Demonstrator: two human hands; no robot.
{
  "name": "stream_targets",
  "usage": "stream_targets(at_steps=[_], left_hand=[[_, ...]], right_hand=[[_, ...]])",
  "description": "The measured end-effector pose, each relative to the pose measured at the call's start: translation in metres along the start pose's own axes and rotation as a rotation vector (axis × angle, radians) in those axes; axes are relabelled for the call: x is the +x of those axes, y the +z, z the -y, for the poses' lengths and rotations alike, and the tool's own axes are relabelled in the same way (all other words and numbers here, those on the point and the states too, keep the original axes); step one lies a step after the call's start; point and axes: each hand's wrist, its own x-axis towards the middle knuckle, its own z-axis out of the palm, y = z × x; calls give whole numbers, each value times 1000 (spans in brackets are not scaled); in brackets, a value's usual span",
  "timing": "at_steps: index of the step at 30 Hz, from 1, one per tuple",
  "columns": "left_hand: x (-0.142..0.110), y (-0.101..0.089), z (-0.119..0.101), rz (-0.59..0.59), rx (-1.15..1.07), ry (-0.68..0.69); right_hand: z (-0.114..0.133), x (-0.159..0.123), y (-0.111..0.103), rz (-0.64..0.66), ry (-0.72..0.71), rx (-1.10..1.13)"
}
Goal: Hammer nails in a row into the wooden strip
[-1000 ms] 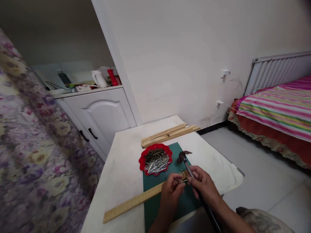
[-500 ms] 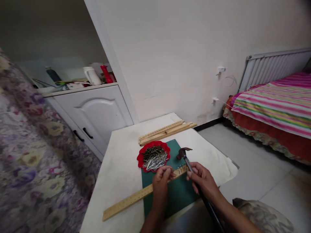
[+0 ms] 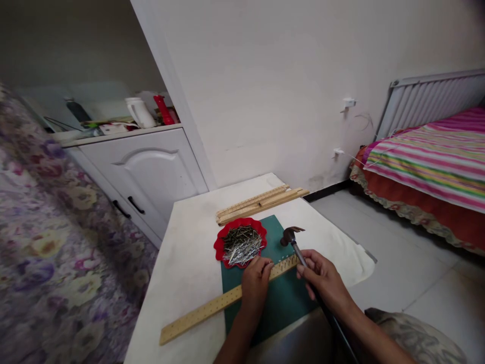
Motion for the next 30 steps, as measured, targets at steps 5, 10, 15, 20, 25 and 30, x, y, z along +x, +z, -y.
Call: stream_targets(at_steps=[5, 10, 15, 20, 25, 30], left_hand=[[2, 0, -2, 17, 44, 9], [-1, 1, -3, 24, 82, 14], [-2, 8, 1, 28, 163, 34], [-1, 12, 2, 14, 184, 55], [0, 13, 2, 14, 182, 36], [-1, 15, 6, 17, 185, 20]], right_hand=[[4, -2, 1, 17, 0, -26], [3, -3, 1, 29, 15, -19], [3, -3, 1, 40, 8, -19], [7, -8, 4, 102, 45, -72], [14, -18, 9, 171, 51, -188], [10, -21, 8, 149, -76, -317]])
